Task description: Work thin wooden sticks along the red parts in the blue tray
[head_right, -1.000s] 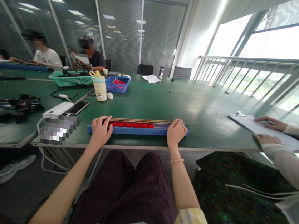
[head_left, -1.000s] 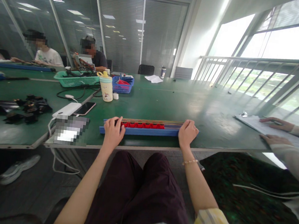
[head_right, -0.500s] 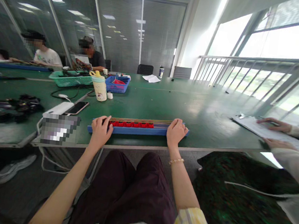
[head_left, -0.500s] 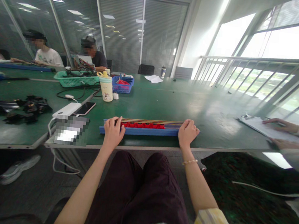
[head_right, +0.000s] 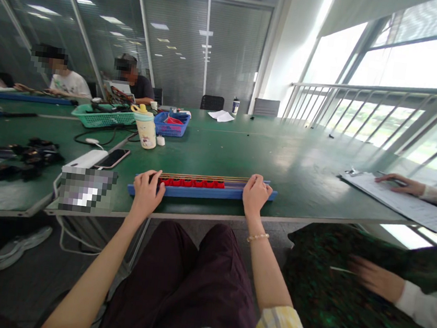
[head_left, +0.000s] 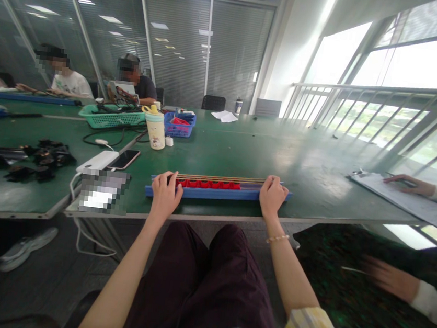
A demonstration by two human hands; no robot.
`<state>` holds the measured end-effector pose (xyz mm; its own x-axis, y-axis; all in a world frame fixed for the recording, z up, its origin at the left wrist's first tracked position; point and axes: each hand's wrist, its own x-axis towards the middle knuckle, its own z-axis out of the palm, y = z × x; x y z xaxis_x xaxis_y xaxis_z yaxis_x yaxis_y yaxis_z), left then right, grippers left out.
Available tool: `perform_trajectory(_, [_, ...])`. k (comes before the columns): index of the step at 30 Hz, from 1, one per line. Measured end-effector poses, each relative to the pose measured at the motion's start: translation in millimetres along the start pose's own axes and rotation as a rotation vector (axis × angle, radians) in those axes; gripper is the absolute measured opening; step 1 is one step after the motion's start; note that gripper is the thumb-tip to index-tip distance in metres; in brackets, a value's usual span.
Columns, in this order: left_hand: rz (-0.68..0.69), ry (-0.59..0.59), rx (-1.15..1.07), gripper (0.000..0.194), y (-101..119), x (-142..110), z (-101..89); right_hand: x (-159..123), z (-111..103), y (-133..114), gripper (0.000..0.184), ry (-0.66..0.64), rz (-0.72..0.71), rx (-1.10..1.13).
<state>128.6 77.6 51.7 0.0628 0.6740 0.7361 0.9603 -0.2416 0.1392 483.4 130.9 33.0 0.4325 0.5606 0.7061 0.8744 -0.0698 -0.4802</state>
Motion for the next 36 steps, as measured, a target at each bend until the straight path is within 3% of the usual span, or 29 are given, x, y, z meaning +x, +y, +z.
perform_trajectory(8, [-0.002, 0.004, -0.016, 0.046, 0.3, 0.0, 0.0, -0.1, -1.0, 1.2, 0.041, 0.000, -0.033, 0.020])
perform_trajectory(14, [0.001, 0.010, -0.010, 0.046, -0.7, 0.0, 1.6, 0.2, -1.4, -2.1, 0.043, 0.043, 0.073, -0.021])
perform_trajectory(25, [-0.005, 0.006, -0.002, 0.047, -0.7, -0.2, 1.5, 1.0, -1.8, 0.0, 0.037, -0.021, -0.033, 0.093])
perform_trajectory(36, [-0.010, -0.005, -0.019, 0.047, 0.2, 0.4, 0.0, 0.8, -1.0, -1.0, 0.047, 0.053, 0.088, -0.016])
